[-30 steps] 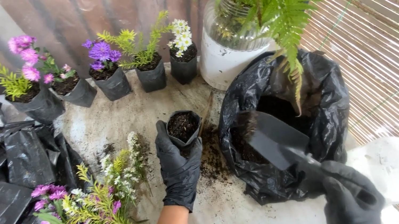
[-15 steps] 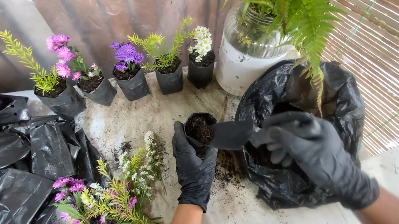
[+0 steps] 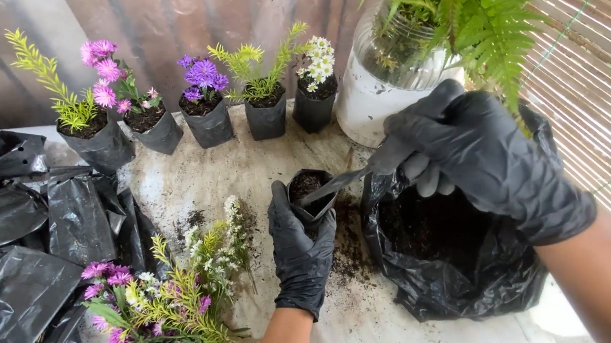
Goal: Filling a small plastic pot with soil using a trowel and planting white flowers.
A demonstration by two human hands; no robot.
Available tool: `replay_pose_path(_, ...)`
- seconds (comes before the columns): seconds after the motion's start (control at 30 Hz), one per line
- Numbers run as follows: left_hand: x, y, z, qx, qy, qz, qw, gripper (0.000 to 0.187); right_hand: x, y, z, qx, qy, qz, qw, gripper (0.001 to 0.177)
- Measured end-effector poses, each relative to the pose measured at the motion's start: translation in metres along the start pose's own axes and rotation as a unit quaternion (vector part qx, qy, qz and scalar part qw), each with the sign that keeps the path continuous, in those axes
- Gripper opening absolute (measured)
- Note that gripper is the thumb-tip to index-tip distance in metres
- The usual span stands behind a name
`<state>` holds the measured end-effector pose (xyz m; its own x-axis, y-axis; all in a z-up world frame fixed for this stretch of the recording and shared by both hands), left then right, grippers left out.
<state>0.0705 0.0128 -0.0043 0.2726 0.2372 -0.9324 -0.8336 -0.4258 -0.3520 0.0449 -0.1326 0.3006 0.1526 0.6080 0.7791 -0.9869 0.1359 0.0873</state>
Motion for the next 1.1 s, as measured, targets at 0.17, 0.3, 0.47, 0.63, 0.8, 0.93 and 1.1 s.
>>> replay_pose_path(0.17, 0.006, 0.002, 0.001, -0.052, 0.002, -0.013, 0.999, 0.142, -0.005, -0.002, -0.001, -0.018, -0.022, 0.018, 0.999, 0.027)
replay_pose_path(0.3, -0.041, 0.003, 0.023, -0.045, -0.017, -0.013, 0.999, 0.12, -0.022, 0.022, 0.017, -0.017, 0.015, -0.01, 1.0, 0.03)
replay_pose_path(0.47, -0.069, 0.009, 0.027, 0.018, -0.012, -0.174, 0.985, 0.097, -0.081, 0.083, 0.074, -0.168, 0.066, 0.054, 0.982, 0.029)
replay_pose_path(0.63, -0.083, 0.011, 0.027, 0.021, -0.054, -0.209, 0.976, 0.095, -0.173, 0.118, 0.075, -0.236, 0.051, -0.154, 0.958, 0.018)
replay_pose_path(0.8, -0.089, 0.016, 0.026, 0.022, -0.061, -0.24, 0.969, 0.096, -0.214, 0.142, 0.058, -0.227, 0.057, -0.26, 0.937, 0.019)
replay_pose_path(0.93, -0.082, 0.018, 0.025, 0.021, -0.051, -0.242, 0.969, 0.096, -0.254, 0.133, 0.035, -0.224, -0.056, -0.177, 0.957, 0.019)
replay_pose_path(1.1, -0.083, 0.017, 0.027, 0.021, -0.032, -0.222, 0.974, 0.097, -0.334, 0.096, -0.007, -0.229, -0.284, -0.045, 0.93, 0.022)
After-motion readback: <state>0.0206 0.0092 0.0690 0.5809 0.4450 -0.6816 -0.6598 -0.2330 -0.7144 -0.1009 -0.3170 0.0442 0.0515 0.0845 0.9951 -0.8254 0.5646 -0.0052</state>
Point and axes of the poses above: each hand's wrist, its own y-axis away from the middle knuckle, its own z-axis out of the back of the hand, x = y × z, the point moved 6 cm from there along -y, towards the middle knuckle, and after that the axes turned 15 degrees about y, right-handed, at the moved point
